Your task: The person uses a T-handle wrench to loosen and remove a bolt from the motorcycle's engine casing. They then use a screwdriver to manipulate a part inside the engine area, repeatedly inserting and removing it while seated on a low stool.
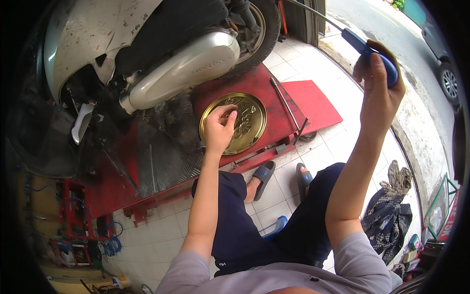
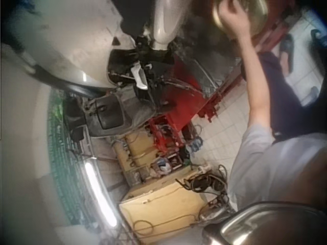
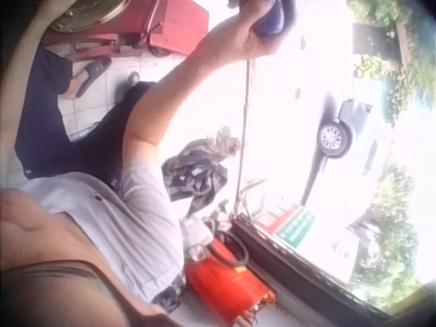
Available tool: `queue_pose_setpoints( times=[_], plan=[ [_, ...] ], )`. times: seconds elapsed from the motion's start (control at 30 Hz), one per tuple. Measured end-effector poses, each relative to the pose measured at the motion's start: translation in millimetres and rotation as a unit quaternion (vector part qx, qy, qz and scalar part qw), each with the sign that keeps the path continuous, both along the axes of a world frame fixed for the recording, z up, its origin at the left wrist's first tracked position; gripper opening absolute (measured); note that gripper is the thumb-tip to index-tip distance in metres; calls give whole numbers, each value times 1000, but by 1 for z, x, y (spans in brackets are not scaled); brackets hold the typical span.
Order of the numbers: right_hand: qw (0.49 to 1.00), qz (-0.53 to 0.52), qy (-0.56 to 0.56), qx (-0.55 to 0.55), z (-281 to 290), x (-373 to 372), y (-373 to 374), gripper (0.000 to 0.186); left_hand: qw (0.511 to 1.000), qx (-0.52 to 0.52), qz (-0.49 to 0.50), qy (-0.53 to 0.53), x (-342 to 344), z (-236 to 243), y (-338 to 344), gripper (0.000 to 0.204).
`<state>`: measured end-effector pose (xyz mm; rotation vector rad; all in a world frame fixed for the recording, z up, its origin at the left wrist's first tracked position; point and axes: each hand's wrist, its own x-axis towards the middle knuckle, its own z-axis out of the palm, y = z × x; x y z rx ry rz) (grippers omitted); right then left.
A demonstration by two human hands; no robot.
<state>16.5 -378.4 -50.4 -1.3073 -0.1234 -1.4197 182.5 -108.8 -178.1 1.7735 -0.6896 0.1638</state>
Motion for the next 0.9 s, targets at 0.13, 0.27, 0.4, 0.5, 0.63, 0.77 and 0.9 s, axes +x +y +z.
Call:
queue_pose_setpoints(
  times=[0.13, 0.27, 0.4, 0.5, 0.63, 0.77, 0.9],
  plan=[
    [997, -27, 61, -39, 2, 19, 39, 28, 989, -107, -104, -13, -7, 68, -47, 24],
    [992, -78, 52, -83, -5, 42, 55, 29, 968, -174, -179, 3, -26, 139, -84, 37],
    [993, -67, 55, -83, -2, 53, 65, 29, 961, -176, -208, -38, -27, 167, -101, 41],
    [993, -62, 56, -89, 0, 58, 67, 28, 968, -169, -180, -52, -22, 168, -104, 41],
    [991, -61, 48, -109, 5, 63, 66, 29, 968, -151, -186, -69, -15, 168, -105, 44],
    [988, -75, 39, -125, 7, 68, 66, 29, 968, -165, -179, -56, -11, 165, -107, 48],
    [984, -93, 43, -142, 8, 67, 67, 28, 969, -167, -172, -65, -7, 164, -108, 51]
  ],
)
